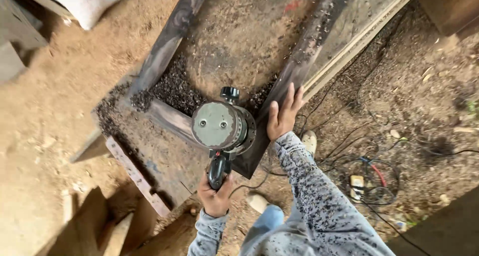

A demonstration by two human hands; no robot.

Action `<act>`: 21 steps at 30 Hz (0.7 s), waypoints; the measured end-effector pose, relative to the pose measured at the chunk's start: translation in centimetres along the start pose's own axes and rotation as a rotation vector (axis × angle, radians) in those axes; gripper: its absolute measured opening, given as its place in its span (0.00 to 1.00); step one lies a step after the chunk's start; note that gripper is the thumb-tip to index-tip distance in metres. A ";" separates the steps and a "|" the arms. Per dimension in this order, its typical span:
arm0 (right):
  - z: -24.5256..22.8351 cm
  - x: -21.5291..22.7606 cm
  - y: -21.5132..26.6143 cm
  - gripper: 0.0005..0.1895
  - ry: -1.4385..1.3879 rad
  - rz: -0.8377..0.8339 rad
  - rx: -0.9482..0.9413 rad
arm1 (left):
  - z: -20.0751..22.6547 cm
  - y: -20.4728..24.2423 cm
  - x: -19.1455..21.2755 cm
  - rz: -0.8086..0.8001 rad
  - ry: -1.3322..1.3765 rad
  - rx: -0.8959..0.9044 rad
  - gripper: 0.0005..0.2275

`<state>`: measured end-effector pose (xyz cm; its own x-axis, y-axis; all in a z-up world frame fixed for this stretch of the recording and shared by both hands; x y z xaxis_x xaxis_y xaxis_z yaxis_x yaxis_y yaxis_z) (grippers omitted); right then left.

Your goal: Using a power wood router to shape the inner edges of a wooden frame.

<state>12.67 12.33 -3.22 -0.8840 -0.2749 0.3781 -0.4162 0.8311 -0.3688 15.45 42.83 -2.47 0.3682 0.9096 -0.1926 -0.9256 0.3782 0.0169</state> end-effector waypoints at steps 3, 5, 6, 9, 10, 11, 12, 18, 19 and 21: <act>-0.2 -0.2 -0.5 0.34 0.052 -0.018 -0.002 | 0.8 -1.2 -0.1 -0.001 -0.129 0.000 0.09; -1.4 0.1 -0.1 0.32 0.104 -0.064 0.111 | 1.5 -1.3 -0.2 -0.004 -0.172 0.035 0.08; -1.9 0.8 1.7 0.32 0.096 -0.060 0.098 | 1.5 -0.8 0.2 -0.008 -0.186 0.036 0.08; -3.9 1.5 4.5 0.29 0.076 -0.138 0.210 | 1.1 -1.3 0.4 -0.031 -0.165 0.056 0.09; -4.4 1.6 5.0 0.26 0.019 -0.182 0.199 | 1.1 -1.5 0.4 -0.031 -0.171 0.068 0.10; -5.0 1.8 6.2 0.24 -0.036 -0.231 0.175 | 1.2 -1.2 0.7 -0.030 -0.184 0.093 0.11; -5.1 1.8 6.6 0.24 -0.040 -0.229 0.156 | 1.4 -1.0 0.8 -0.037 -0.199 0.103 0.11; -4.9 1.3 8.0 0.17 -0.085 -0.188 0.154 | 1.4 -0.3 0.4 -0.049 -0.224 0.132 0.09; -4.8 1.4 8.0 0.16 -0.092 -0.181 0.133 | 1.1 -0.1 0.5 -0.035 -0.246 0.141 0.08; -5.4 1.9 7.9 0.15 -0.099 -0.172 0.111 | 0.9 0.2 0.7 -0.021 -0.269 0.150 0.08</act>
<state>8.86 21.02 -0.85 -0.8125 -0.4584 0.3601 -0.5783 0.7116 -0.3991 15.56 43.69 -1.74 0.4159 0.9066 0.0718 -0.9015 0.4006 0.1641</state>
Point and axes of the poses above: each hand's wrist, its own y-axis away from the middle knuckle, its own x-axis out of the back of the hand, z = x × y, the point moved 6 cm from there along -y, towards the middle knuckle, and after that the axes turned 1 degree about -y, right-handed, at the moved point
